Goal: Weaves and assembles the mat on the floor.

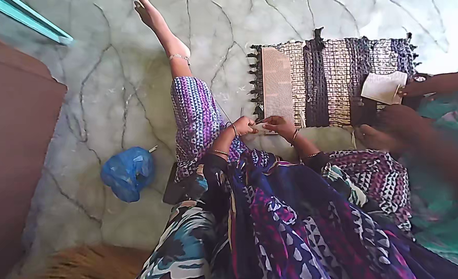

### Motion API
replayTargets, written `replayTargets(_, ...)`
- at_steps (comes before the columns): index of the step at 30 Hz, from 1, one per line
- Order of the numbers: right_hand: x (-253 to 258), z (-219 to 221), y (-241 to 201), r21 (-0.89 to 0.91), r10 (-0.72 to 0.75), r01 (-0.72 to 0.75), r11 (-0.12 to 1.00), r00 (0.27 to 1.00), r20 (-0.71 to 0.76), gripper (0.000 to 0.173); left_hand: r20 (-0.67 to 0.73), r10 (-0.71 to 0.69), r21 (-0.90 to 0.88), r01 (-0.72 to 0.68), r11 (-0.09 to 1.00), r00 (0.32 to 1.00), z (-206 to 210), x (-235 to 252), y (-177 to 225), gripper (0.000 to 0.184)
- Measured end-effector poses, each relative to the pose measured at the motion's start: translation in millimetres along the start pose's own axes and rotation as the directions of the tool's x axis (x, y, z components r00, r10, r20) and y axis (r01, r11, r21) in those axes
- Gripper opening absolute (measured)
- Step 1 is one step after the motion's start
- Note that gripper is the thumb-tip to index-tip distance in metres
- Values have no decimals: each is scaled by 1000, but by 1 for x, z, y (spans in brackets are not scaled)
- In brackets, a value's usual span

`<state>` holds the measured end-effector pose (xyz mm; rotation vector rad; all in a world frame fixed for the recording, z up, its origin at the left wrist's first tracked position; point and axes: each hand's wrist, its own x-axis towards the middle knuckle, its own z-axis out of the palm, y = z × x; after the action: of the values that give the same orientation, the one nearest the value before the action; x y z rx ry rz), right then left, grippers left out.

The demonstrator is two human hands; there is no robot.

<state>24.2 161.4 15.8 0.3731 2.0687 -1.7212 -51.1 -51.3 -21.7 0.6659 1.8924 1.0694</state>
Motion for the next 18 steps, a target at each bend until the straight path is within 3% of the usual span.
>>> replayTargets(3, 1, 4, -2, -50, -17, 14, 999, 998, -53, 11, -30, 9, 23, -8, 1000, 999, -2, -3, 4, 20)
replayTargets(5, 0, -3, -2, -23, -10, 8, 1000, 998, -67, 12, -100, -89, 86, 98, 991, 991, -9, -11, 27, 19)
replayTargets(6, -2, -9, -2, 13, 4, -3, 1000, 997, -77, 12, -150, -181, 105, 198, 975, 972, -14, -18, 45, 20)
replayTargets(7, -3, -15, -1, 60, 21, -15, 998, 995, -94, 12, -265, -143, 116, 179, 977, 954, -16, -21, 45, 21)
replayTargets(8, -5, -22, 1, 110, 35, -23, 994, 993, -110, 10, -379, -110, 126, 169, 978, 919, -18, -25, 45, 23)
replayTargets(10, -9, -35, 6, 205, 43, -15, 979, 990, -132, 9, -543, -164, 137, 279, 950, 823, -24, -34, 60, 28)
replayTargets(13, -17, -51, 6, 245, 61, -31, 969, 991, -117, 12, -683, -198, 179, 424, 888, 703, -26, -36, 71, 28)
replayTargets(18, -21, -56, 8, 204, 100, -80, 976, 991, -91, 12, -591, -215, 263, 437, 860, 778, -12, -24, 52, 29)
